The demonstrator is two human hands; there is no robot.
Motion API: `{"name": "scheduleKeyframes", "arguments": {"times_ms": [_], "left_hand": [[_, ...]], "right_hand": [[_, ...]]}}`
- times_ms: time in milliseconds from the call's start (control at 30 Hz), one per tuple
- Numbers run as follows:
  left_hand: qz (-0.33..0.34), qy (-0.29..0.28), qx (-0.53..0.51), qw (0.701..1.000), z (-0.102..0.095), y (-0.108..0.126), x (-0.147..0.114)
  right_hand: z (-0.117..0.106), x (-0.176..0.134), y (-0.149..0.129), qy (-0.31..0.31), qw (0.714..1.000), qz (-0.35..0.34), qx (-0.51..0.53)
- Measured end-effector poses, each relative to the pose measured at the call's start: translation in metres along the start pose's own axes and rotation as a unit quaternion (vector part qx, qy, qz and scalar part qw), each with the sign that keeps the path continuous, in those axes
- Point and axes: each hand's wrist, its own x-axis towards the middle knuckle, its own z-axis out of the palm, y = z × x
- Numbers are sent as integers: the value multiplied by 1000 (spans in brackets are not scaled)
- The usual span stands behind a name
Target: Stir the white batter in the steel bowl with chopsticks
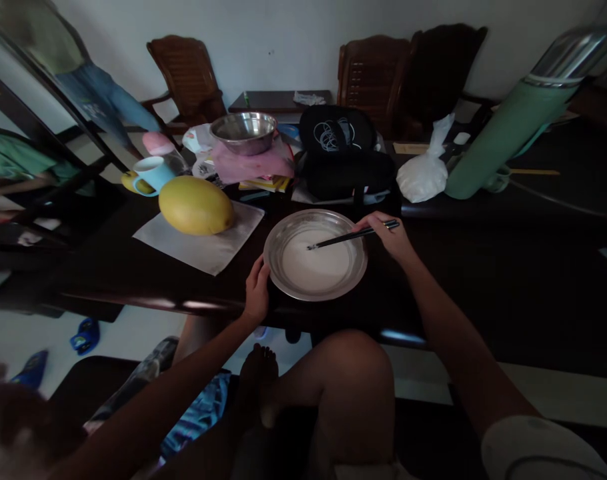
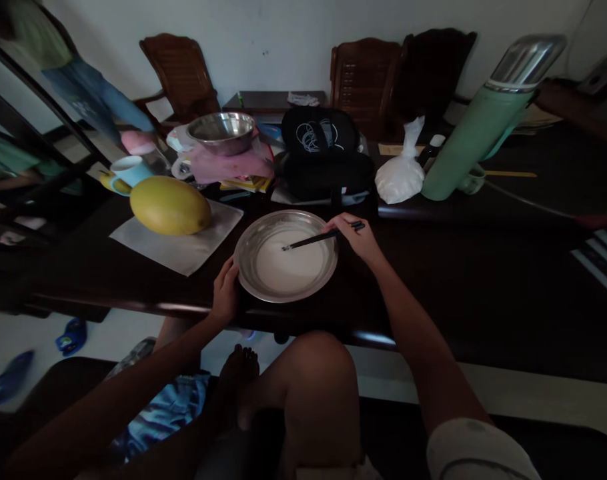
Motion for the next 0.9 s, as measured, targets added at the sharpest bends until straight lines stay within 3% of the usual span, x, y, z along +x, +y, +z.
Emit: {"name": "scheduleKeyframes", "arguments": {"times_ms": [100, 300, 500, 700, 900], "left_hand": [[0, -2, 1, 1000, 0, 0, 0], [-7, 8, 18, 1000, 1, -1, 1], [-2, 1, 5, 1000, 0, -3, 1], [-4, 6, 7, 1000, 1, -1, 1], [7, -1, 17, 1000, 1, 1, 0]], "right_hand": [[-2, 0, 2, 28, 999, 14, 42], [3, -2, 0, -49, 999, 6, -7], [-5, 1, 4, 43, 998, 7, 36], [2, -2, 3, -45, 999, 5, 0], [-6, 2, 5, 54, 997, -1, 48]]}}
